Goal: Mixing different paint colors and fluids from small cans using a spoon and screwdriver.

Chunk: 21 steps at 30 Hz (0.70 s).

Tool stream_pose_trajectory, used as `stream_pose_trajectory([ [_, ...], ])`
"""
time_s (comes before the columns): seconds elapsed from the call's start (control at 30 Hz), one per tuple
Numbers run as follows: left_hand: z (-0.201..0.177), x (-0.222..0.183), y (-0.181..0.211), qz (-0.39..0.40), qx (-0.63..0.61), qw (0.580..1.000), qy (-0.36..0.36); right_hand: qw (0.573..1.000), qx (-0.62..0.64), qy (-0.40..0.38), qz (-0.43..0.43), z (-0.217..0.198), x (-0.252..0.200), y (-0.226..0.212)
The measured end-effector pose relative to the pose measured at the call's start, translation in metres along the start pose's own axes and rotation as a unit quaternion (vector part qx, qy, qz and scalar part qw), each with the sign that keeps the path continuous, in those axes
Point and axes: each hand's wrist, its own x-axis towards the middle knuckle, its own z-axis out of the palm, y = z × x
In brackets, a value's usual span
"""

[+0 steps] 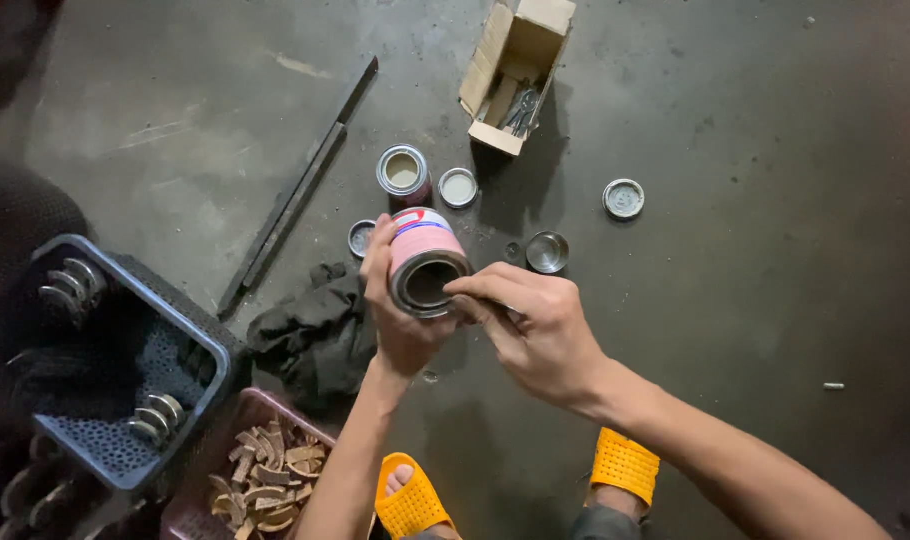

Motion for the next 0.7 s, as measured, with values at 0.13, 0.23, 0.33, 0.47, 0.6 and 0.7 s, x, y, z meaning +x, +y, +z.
stream_pose_trajectory([
  [0.13,-0.003,-0.003,-0.005,0.007,0.032,0.999,-0.029,0.999,-0.008,-0.034,-0.039,-0.002,0.000,0.003],
  [0.23,-0.004,-0.012,-0.016,0.007,0.051,0.993,-0.109,0.993,-0.050,-0.078,-0.066,-0.006,0.000,0.009],
  [0.33,-0.008,-0.008,-0.015,0.038,0.137,0.987,-0.073,0.990,-0.043,-0.117,-0.071,-0.010,0.001,0.006],
  [0.47,-0.012,-0.001,-0.020,0.063,0.041,0.993,-0.090,0.982,-0.057,-0.149,-0.099,-0.017,0.012,-0.004],
  [0.6,-0.017,0.011,-0.015,0.119,0.066,0.982,-0.130,0.969,-0.106,-0.188,-0.121,-0.030,0.027,-0.009],
  [0.7,-0.025,0.012,-0.017,0.124,0.086,0.972,-0.180,0.955,-0.142,-0.232,-0.114,-0.039,0.036,-0.011],
])
